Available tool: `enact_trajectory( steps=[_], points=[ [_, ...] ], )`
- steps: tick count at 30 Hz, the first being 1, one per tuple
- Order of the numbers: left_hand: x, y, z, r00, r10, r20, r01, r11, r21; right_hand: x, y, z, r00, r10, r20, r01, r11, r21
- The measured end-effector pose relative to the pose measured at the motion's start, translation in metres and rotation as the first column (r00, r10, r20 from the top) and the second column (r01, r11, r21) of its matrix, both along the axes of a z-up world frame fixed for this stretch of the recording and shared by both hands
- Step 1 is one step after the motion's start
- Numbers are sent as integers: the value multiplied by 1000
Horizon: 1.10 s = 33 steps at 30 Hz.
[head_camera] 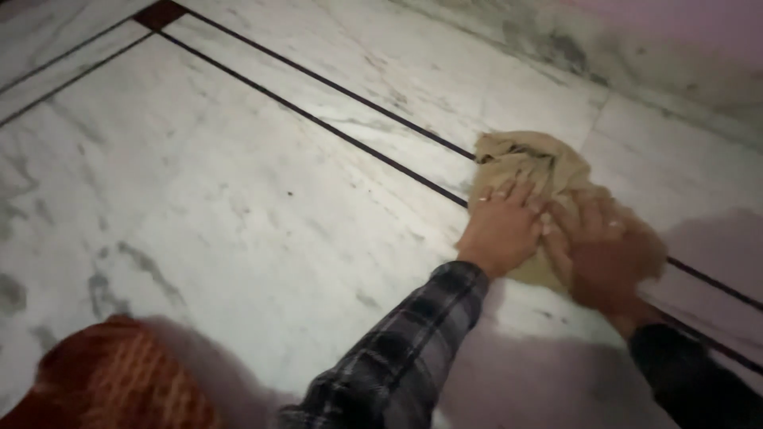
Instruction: The person wipes a marble floor with a cloth, moving across the surface and along the base of a wall. They use both hands to press the cloth against the floor, covering the tiles and dark decorative borders.
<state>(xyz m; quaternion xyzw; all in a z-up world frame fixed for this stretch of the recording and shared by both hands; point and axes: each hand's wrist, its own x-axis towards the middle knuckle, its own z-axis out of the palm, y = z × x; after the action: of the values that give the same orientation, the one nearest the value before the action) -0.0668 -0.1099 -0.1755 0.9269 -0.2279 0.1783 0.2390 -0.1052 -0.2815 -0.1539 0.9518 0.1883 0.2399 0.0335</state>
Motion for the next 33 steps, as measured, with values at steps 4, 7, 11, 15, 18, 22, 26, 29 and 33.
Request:
enact_trajectory(
  steps=[4, 7, 11, 15, 18, 22, 26, 29, 33],
  points=[
    [-55, 10, 12, 998, -19, -54, 20, 1000, 19, -42, 3, 1, 998, 66, 17, -65, 995, -72],
    [-90, 28, 10, 1000, 6, -16, -5, 999, 52, -67, 20, -7, 996, 73, -54, -72, 997, 12],
    [-156, 53, 9, 1000, -12, 9, 12, 1000, 3, -124, 44, 1, 995, -23, -94, 15, 996, -87],
    [-185, 83, 23, 999, -16, -29, 17, 1000, 19, -143, 53, -18, 983, 125, -131, -113, 989, 95],
    [-178, 103, 10, 1000, -19, 18, 18, 999, 47, -146, 82, -9, 981, 123, -151, -122, 992, 14],
    [-123, 150, 0, 991, 18, 133, -21, 1000, 22, -82, 138, -20, 986, 112, -124, -117, 993, -32],
    [-45, 199, -3, 991, 38, 129, -44, 998, 45, 3, 176, -28, 996, 72, -59, -78, 991, -106],
    [10, 235, -15, 978, 84, 190, -82, 996, -18, 51, 217, -30, 990, 140, -34, -139, 989, 51],
    [55, 261, -15, 967, 130, 217, -113, 989, -91, 113, 239, -31, 974, 209, -89, -203, 977, 69]
  ],
)
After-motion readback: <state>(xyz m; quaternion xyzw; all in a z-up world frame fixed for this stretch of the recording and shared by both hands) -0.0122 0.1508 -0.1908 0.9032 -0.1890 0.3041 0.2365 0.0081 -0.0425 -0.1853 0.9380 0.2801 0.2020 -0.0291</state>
